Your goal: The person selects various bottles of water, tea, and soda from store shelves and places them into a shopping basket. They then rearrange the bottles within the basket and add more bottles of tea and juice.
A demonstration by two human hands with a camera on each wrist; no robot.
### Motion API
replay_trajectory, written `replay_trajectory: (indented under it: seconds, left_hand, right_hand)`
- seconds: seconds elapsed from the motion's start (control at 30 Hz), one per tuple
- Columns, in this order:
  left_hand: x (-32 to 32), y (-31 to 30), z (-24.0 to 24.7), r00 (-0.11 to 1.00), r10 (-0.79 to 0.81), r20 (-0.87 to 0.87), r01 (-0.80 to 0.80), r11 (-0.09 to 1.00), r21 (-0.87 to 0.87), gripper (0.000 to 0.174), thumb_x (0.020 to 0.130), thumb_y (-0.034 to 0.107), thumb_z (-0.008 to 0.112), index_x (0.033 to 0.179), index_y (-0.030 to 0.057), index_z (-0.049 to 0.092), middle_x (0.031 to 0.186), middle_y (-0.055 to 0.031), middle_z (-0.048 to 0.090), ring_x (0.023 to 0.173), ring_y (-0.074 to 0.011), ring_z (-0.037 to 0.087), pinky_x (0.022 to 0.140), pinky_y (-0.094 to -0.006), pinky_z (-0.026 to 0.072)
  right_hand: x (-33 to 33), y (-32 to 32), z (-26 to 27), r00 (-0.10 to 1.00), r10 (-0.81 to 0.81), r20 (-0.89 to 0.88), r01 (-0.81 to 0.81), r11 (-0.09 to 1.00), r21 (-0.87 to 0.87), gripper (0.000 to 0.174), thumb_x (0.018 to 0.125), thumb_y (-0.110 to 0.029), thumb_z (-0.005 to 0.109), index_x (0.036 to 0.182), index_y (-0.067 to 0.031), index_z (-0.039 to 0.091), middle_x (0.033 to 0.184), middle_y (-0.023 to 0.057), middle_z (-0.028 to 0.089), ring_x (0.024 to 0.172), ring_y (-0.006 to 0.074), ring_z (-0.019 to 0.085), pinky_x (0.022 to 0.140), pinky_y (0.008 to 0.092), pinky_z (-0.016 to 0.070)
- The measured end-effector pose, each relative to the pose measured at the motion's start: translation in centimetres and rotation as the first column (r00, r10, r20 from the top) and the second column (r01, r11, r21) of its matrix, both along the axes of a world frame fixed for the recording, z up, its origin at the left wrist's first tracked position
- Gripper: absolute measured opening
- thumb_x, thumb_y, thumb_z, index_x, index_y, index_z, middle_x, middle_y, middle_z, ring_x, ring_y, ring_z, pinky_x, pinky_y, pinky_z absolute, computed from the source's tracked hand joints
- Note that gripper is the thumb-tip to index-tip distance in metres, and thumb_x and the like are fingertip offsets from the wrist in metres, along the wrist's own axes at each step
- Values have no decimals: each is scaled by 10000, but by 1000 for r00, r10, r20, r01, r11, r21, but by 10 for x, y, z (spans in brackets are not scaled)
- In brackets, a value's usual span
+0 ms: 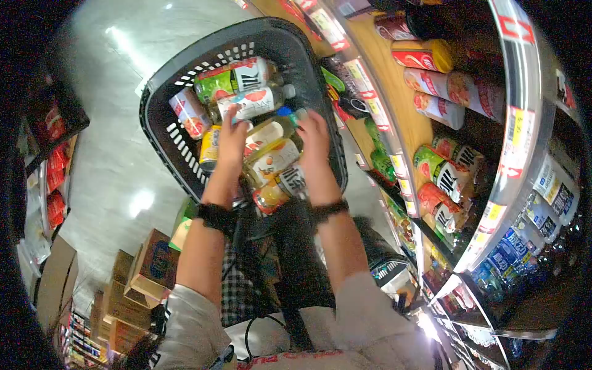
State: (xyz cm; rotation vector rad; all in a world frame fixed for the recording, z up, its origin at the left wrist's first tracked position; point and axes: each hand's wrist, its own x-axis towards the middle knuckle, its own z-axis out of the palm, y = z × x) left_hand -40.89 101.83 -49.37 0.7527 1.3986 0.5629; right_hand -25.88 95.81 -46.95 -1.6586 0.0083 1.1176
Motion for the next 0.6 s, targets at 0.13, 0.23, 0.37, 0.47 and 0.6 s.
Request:
replay_trajectory:
  seconds: [0.13,0.23,0.37,0.47,0.6]
  left_hand:
    - [-32,70,-1,997,-48,-55,51,997,60,538,730,99,518,1213,-23,315,1098,-154,460,941,-208,492,748,-287,431]
    - [-51,97,-28,993,20,116,-21,1000,14,603,734,100,506,1267,4,240,1147,-167,410,911,-216,509,692,-269,456]
    - [-52,121,-10,978,87,188,-26,951,-307,666,715,158,533,1293,58,216,1181,-155,390,992,-240,456,802,-327,404]
    - [-56,121,-26,979,6,203,61,945,-322,681,715,192,543,1293,69,205,1156,-158,415,977,-244,456,800,-328,392]
    - [-63,122,-35,992,60,109,-29,965,-261,624,707,207,575,1226,44,270,1119,-151,434,958,-228,458,781,-318,393]
  right_hand:
    - [-8,96,-93,975,212,62,-208,976,-58,607,730,-256,610,1197,7,324,1071,152,475,1006,235,469,813,332,389]
    - [-10,137,-133,982,169,89,-144,961,-237,845,661,-301,676,1262,31,184,1120,211,438,1046,266,447,816,362,408]
    - [-33,168,-114,951,260,165,-122,811,-572,1059,563,-341,744,1287,39,71,1196,244,370,1058,290,441,814,362,426]
    - [-41,164,-115,937,225,268,-60,858,-509,1077,520,-294,773,1290,22,91,1205,244,358,1044,304,453,818,350,423]
    - [-47,156,-109,938,65,339,67,930,-362,1058,514,-228,780,1287,15,100,1187,230,370,1012,285,461,804,373,427]
